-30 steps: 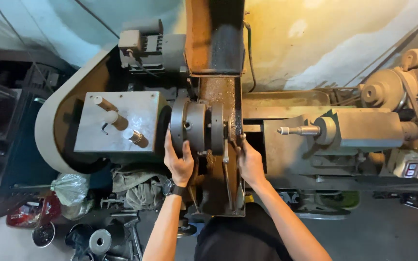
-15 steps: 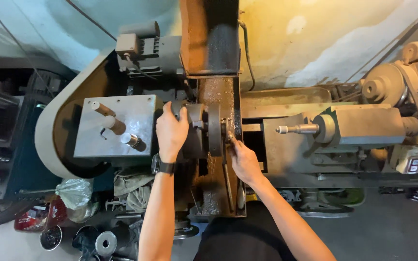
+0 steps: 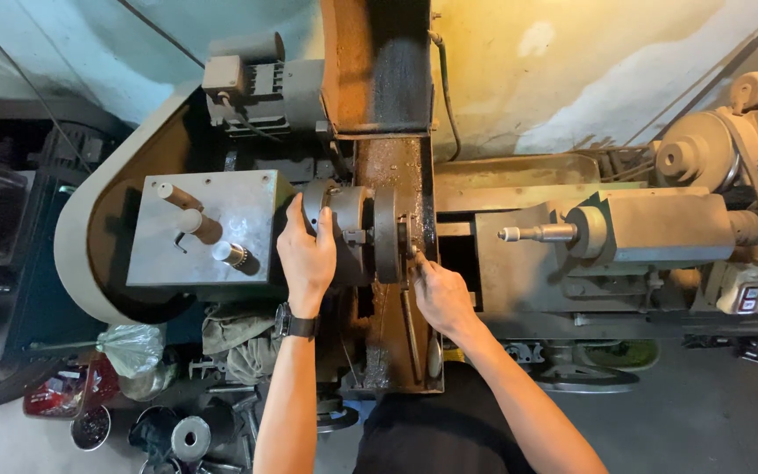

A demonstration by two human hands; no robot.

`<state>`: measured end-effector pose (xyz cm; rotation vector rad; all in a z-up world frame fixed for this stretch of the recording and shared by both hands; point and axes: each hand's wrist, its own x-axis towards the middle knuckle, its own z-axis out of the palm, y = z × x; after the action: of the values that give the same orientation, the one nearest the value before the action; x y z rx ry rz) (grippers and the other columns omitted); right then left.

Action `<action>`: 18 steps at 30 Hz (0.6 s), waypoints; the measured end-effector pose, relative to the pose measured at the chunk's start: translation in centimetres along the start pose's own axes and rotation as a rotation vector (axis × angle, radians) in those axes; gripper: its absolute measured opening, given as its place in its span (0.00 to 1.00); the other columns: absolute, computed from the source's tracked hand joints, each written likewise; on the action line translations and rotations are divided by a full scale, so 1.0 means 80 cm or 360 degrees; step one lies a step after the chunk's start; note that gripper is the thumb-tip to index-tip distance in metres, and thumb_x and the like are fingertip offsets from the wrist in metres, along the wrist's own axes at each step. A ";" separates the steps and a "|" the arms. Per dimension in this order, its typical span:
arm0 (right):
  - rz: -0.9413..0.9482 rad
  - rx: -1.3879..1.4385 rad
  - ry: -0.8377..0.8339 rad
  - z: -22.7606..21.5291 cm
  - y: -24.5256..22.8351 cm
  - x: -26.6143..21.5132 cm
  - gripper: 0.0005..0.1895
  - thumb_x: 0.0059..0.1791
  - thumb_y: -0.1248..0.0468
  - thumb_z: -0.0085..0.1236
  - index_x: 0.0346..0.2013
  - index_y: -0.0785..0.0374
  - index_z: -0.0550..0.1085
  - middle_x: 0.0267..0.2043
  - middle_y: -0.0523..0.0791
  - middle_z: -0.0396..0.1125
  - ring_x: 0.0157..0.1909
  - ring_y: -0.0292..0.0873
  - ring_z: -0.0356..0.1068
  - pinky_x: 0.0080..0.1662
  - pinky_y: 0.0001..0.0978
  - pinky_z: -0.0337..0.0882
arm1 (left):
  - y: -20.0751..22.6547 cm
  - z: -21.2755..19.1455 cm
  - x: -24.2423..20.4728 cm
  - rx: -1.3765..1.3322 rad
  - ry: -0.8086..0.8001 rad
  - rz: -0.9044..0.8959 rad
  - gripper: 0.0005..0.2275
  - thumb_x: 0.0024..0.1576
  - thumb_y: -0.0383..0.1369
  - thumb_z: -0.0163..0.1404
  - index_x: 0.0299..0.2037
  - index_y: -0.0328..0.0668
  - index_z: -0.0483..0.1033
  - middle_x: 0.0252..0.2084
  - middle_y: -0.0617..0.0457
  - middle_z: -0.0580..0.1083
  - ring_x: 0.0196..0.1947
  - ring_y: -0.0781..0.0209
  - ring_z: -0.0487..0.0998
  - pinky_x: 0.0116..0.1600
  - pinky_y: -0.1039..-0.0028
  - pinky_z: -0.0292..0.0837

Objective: The person operates a metal lathe, using a wrench to tighten a chuck and a file to smooth a rotating metal part. They wipe the part with a cloth and adjust the machine controls.

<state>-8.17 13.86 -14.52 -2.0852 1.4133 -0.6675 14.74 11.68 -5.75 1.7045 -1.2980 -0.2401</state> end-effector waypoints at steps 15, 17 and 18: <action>-0.0009 0.0518 0.0468 0.007 0.019 -0.002 0.18 0.55 0.69 0.50 0.60 0.69 0.70 0.37 0.56 0.72 0.32 0.48 0.73 0.37 0.38 0.72 | -0.060 0.015 -0.101 -0.0095 0.0473 0.0547 0.21 0.65 0.27 0.52 0.66 0.30 0.62 0.66 0.34 0.68 0.65 0.34 0.71 0.68 0.57 0.68; 0.0214 0.0450 0.0318 0.008 0.015 -0.004 0.14 0.55 0.68 0.52 0.54 0.69 0.73 0.31 0.56 0.69 0.29 0.50 0.71 0.36 0.39 0.72 | -0.041 0.002 -0.088 -0.0051 0.0422 0.0625 0.22 0.64 0.27 0.52 0.67 0.30 0.59 0.71 0.35 0.63 0.70 0.34 0.65 0.74 0.55 0.62; 0.0218 0.0452 0.0315 0.004 0.010 -0.002 0.14 0.55 0.68 0.52 0.54 0.69 0.73 0.31 0.56 0.69 0.29 0.50 0.71 0.36 0.39 0.72 | -0.029 -0.004 -0.069 -0.0048 0.0418 0.0623 0.22 0.64 0.27 0.52 0.67 0.30 0.59 0.71 0.35 0.63 0.70 0.34 0.65 0.74 0.55 0.62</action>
<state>-8.54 13.84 -15.33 -1.7255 1.4555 -0.9773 14.13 16.39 -9.38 1.3679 -1.3859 0.1864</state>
